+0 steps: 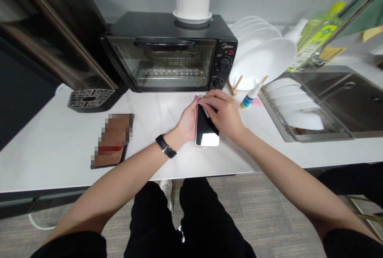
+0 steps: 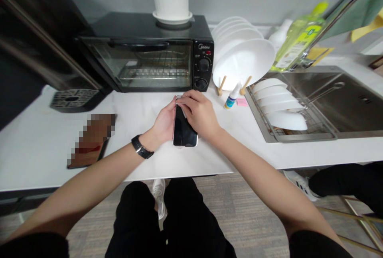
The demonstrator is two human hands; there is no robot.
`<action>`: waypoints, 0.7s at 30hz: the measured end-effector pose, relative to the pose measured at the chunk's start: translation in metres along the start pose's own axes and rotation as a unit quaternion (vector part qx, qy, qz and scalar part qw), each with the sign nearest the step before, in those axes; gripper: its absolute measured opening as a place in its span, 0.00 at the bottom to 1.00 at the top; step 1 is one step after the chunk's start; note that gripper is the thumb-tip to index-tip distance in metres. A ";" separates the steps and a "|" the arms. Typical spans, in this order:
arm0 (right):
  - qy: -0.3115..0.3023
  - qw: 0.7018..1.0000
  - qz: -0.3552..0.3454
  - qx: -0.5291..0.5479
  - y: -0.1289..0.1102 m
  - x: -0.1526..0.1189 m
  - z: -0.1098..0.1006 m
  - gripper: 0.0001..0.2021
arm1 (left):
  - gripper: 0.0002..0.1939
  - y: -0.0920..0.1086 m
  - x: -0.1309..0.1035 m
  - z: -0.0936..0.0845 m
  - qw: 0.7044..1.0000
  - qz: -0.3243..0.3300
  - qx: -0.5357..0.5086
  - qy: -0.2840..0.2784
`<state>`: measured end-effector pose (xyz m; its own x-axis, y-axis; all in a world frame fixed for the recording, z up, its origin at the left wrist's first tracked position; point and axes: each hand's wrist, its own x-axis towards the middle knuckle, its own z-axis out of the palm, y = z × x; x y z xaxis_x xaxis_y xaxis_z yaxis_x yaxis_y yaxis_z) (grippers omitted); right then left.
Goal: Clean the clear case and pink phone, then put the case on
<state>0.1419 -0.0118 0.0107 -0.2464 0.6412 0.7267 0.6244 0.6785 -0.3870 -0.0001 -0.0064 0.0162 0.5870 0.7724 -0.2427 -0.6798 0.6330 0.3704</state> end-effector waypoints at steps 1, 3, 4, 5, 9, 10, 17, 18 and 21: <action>-0.007 1.000 0.000 0.007 -0.002 -0.003 0.002 0.10 | 0.25 0.001 0.000 -0.001 1.000 0.002 -0.001 -0.002; -0.024 1.000 -0.002 0.019 -0.009 -0.012 0.004 0.10 | 0.26 0.002 -0.001 -0.002 1.000 0.005 0.010 -0.003; -0.032 0.999 -0.005 0.023 -0.013 -0.018 0.004 0.10 | 0.26 0.003 -0.001 -0.003 1.000 0.008 0.022 -0.003; -0.039 0.999 -0.011 0.027 -0.017 -0.025 0.004 0.10 | 0.27 0.003 -0.002 -0.003 0.999 0.014 0.037 -0.003; -0.060 0.997 -0.047 0.034 -0.034 -0.053 -0.001 0.10 | 0.30 0.004 -0.002 -0.004 0.994 0.053 0.093 0.006; -0.066 0.996 -0.055 0.032 -0.037 -0.059 -0.004 0.10 | 0.30 0.004 -0.002 -0.004 0.993 0.059 0.102 0.007; -0.096 0.994 -0.044 0.029 -0.035 -0.078 -0.027 0.09 | 0.30 0.007 -0.001 -0.007 0.994 0.046 0.102 -0.021; -0.095 0.995 -0.033 0.029 -0.032 -0.078 -0.029 0.10 | 0.30 0.007 -0.001 -0.007 0.994 0.044 0.097 -0.024; -0.081 0.996 -0.010 0.020 -0.021 -0.072 -0.034 0.11 | 0.30 0.008 0.000 -0.009 0.995 0.038 0.082 -0.031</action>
<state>0.1717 -0.0845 -0.0138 -0.3776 0.6747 0.6342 0.5882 0.7037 -0.3985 -0.0093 -0.0009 0.0109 0.5657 0.8102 -0.1535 -0.6458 0.5510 0.5285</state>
